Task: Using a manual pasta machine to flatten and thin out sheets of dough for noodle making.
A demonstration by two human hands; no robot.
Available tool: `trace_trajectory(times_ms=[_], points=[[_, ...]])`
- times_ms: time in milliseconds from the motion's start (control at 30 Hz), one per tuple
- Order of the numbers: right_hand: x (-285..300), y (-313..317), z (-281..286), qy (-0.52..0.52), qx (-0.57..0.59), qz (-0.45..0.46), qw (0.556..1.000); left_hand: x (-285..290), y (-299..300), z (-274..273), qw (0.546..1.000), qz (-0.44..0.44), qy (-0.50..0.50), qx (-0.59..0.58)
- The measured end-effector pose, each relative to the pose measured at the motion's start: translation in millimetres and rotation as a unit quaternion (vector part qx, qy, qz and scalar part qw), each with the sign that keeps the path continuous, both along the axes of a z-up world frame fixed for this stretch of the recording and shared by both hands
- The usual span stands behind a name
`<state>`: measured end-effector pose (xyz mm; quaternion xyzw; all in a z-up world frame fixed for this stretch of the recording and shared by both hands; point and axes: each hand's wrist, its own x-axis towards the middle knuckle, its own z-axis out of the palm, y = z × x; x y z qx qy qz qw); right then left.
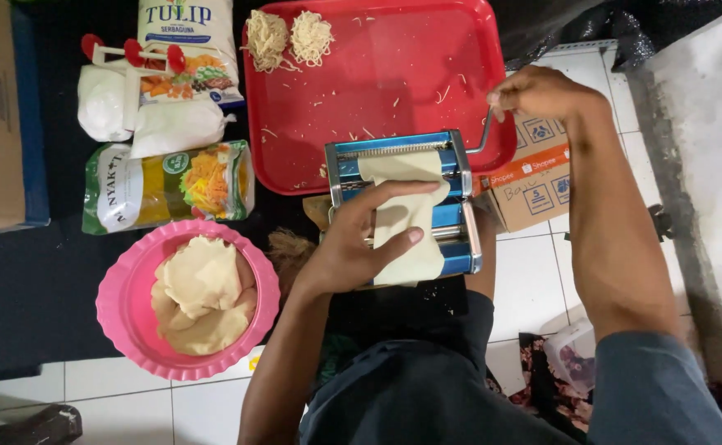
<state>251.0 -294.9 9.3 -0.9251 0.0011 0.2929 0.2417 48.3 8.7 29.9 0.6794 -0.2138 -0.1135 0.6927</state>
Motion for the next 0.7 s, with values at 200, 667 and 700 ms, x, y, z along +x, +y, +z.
trace_trajectory(times_ms=[200, 667, 700], points=[[-18.2, 6.2, -1.2, -0.009, 0.054, -0.073, 0.996, 0.1, -1.9, -11.9, 0.997, 0.045, -0.017, -0.053], [-130.6, -35.3, -77.8, -0.201, -0.139, 0.091, 0.965, 5.4, -4.6, -27.5, 0.991, 0.071, -0.075, -0.086], [-139.8, -37.2, -77.2, -0.245, -0.136, 0.099, 0.955, 5.6, -5.1, -26.8, 0.991, 0.072, -0.079, -0.084]])
